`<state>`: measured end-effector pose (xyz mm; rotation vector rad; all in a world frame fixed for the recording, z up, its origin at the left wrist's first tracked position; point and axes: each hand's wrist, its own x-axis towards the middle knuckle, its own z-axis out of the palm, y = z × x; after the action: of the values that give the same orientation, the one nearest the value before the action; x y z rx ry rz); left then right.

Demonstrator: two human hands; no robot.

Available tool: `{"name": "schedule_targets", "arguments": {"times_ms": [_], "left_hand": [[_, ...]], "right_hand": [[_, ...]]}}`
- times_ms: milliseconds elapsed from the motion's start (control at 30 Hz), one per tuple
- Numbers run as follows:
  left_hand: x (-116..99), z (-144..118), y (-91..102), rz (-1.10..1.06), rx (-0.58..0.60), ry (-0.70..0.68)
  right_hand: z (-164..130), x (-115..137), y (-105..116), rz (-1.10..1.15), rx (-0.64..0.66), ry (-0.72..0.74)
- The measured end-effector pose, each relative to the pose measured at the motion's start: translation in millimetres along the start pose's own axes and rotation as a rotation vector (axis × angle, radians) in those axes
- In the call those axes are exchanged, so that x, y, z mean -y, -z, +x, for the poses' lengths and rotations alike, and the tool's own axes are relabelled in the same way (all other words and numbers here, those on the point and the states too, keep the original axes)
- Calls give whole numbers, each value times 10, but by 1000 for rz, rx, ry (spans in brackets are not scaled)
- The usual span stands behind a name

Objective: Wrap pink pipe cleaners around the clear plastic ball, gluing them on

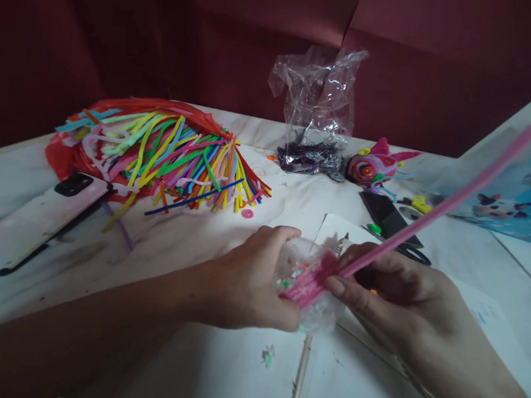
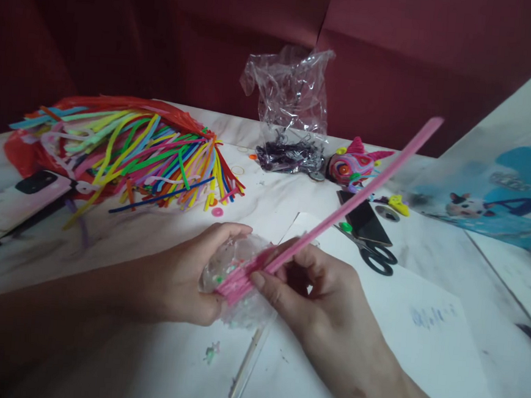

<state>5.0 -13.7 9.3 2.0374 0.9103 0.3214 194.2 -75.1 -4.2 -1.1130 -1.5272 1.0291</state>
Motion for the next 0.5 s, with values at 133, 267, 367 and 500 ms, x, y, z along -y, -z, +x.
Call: {"name": "schedule_targets", "arguments": {"times_ms": [133,267,367,500], "left_hand": [[5,4,-1,-2,-17,-13],[-26,9,13,-16,-9,-6],[-31,18,14,-33,-1,20],[9,30,-15,-49,-12,2]], "right_hand": [[29,-15,-2,-23,-11,26],[53,6,-10,-97,-24,52],[44,9,-16,-239,-68,100],[13,-41,21,-374,-126,196]]}}
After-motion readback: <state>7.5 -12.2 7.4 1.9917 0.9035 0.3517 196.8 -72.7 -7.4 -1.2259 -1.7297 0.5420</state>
